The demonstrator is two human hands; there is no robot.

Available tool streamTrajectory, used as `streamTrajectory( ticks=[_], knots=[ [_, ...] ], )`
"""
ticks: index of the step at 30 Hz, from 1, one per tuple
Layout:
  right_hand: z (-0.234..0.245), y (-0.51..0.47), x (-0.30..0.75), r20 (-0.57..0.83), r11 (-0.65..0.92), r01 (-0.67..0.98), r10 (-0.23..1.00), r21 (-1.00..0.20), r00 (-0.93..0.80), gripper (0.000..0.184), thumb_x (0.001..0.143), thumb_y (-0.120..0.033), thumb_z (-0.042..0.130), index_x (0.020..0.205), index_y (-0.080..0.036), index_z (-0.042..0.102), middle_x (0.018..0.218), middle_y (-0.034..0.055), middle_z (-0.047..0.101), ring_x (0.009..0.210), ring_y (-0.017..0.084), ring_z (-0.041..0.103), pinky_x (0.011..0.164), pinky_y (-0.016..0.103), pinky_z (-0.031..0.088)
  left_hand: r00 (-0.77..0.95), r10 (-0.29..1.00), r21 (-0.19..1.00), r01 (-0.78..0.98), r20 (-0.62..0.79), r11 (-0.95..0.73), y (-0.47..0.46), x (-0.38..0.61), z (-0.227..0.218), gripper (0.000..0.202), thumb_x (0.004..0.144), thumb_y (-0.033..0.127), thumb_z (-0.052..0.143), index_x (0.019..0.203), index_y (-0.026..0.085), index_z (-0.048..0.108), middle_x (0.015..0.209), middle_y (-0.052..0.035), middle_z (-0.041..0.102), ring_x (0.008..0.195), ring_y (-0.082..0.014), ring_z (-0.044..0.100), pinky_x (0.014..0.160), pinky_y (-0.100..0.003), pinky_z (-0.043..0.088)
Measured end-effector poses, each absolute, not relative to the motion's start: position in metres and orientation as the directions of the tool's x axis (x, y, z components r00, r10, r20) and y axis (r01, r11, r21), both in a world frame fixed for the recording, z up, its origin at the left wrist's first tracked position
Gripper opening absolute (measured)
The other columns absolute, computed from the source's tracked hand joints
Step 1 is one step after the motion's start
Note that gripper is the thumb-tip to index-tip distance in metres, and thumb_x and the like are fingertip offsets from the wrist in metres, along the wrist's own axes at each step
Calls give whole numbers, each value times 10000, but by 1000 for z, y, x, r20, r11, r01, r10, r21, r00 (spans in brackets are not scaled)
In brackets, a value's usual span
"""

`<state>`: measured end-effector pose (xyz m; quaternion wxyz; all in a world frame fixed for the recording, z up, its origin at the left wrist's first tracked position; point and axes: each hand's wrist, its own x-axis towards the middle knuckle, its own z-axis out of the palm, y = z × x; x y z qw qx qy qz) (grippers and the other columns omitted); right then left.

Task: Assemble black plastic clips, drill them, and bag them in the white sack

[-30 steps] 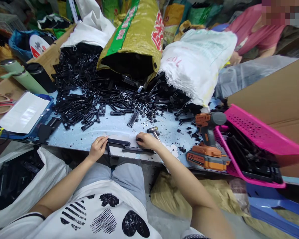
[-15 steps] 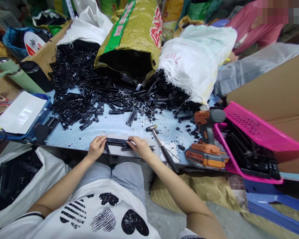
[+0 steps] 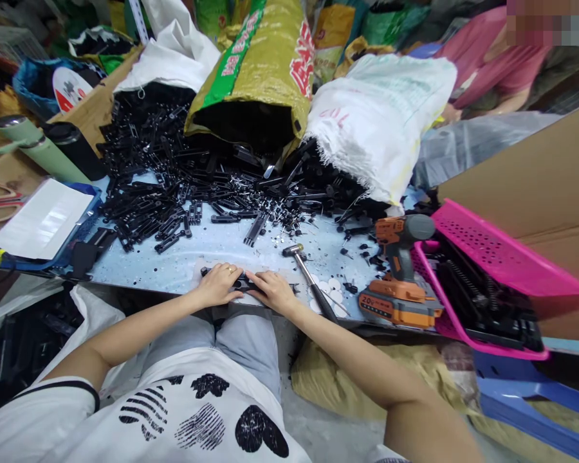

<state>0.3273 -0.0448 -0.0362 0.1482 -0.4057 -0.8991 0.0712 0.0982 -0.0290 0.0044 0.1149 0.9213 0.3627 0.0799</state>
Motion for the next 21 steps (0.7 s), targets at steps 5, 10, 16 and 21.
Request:
streamTrajectory(
  ticks=[5,10,16,21],
  knots=[
    [-26,-35,340,144,688,702,725,-185,-673,510,872,-563,456,1214,-199,556,1011,113,633,867,220,580,695,310,443,809,582,164,564,86,-809,-39,81,1,706,833,549,503,1343,83,354,1337,-218,441,1203,-309,427,962,-417,329],
    [-25,-32,339,154,578,812,812,-79,-563,592,820,-692,400,676,-156,603,637,93,585,616,190,552,571,282,371,799,589,53,587,122,-808,-24,76,-6,562,903,520,382,1186,58,533,1097,-206,608,949,-271,576,779,-363,421],
    [35,-51,328,291,812,548,584,-203,-758,592,804,-726,363,587,-194,504,518,27,481,480,138,452,477,279,278,763,558,220,513,325,-830,-28,69,39,580,932,528,266,629,146,580,593,-80,576,589,-168,543,540,-273,382],
    [71,-84,297,479,830,77,391,-552,-786,561,786,-747,379,633,-217,484,486,-14,399,442,128,410,457,291,292,644,553,651,111,528,-751,-85,59,85,607,956,492,106,637,184,520,510,-29,510,489,-131,477,498,-266,372]
  ],
)
